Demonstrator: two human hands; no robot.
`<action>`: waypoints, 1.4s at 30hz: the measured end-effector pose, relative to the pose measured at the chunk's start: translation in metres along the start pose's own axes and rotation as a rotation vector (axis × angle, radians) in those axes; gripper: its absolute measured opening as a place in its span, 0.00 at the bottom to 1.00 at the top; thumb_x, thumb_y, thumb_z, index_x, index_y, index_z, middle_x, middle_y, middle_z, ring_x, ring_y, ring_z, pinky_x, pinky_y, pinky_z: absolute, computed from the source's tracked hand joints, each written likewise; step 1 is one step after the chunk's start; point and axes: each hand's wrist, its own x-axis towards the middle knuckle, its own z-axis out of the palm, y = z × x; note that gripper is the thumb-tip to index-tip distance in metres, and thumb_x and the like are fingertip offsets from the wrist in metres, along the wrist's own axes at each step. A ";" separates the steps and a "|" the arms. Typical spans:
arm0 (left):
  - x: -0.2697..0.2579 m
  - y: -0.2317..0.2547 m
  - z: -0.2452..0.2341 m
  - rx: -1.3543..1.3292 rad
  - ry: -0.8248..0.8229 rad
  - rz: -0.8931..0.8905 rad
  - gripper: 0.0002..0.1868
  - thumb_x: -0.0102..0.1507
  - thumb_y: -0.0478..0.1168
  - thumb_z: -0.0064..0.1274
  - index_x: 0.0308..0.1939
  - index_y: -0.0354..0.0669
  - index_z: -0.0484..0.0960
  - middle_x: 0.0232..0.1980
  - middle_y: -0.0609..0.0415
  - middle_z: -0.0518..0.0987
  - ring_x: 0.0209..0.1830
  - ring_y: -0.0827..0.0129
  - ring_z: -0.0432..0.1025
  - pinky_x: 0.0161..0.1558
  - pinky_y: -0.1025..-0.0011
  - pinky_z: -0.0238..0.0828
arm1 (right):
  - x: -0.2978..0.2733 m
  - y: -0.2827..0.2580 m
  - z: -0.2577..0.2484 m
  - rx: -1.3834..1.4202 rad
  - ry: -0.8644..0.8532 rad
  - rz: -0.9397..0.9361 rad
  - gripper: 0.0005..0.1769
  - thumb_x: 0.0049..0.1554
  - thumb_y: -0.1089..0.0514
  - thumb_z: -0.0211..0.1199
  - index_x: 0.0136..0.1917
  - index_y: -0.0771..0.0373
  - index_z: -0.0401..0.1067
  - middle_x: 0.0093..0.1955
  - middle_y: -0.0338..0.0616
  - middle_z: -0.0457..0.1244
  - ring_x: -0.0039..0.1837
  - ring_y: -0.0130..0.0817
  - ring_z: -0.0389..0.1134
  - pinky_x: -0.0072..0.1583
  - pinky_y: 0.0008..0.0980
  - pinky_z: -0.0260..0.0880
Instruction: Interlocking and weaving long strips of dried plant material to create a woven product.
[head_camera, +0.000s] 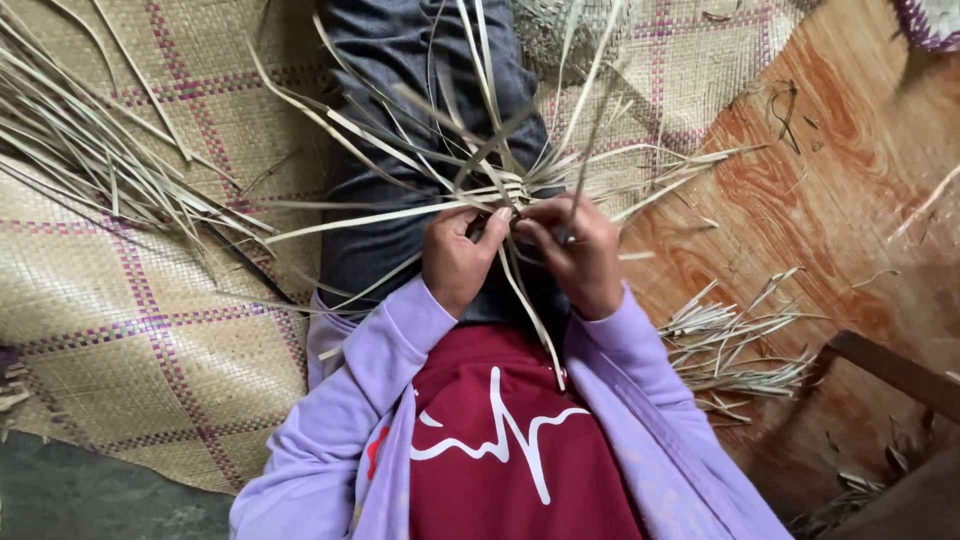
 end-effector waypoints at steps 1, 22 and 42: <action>0.001 -0.005 0.000 0.002 0.005 0.001 0.12 0.66 0.41 0.62 0.33 0.35 0.88 0.31 0.40 0.84 0.37 0.46 0.81 0.36 0.61 0.78 | -0.002 0.007 0.006 0.003 -0.003 -0.004 0.08 0.56 0.61 0.77 0.50 0.59 0.82 0.41 0.45 0.68 0.42 0.43 0.70 0.49 0.38 0.70; 0.012 -0.022 0.012 -0.015 -0.046 -0.537 0.20 0.60 0.51 0.64 0.24 0.37 0.83 0.18 0.58 0.72 0.22 0.74 0.64 0.28 0.71 0.67 | -0.009 0.027 0.031 0.311 0.109 0.220 0.15 0.51 0.61 0.81 0.48 0.60 0.79 0.38 0.44 0.69 0.41 0.34 0.71 0.47 0.32 0.70; 0.004 0.018 0.013 0.118 0.027 -0.493 0.25 0.64 0.52 0.65 0.19 0.40 0.81 0.15 0.54 0.75 0.19 0.78 0.65 0.25 0.76 0.64 | -0.003 0.044 0.017 0.431 0.000 0.261 0.13 0.51 0.65 0.80 0.48 0.65 0.79 0.35 0.44 0.70 0.39 0.29 0.72 0.44 0.28 0.73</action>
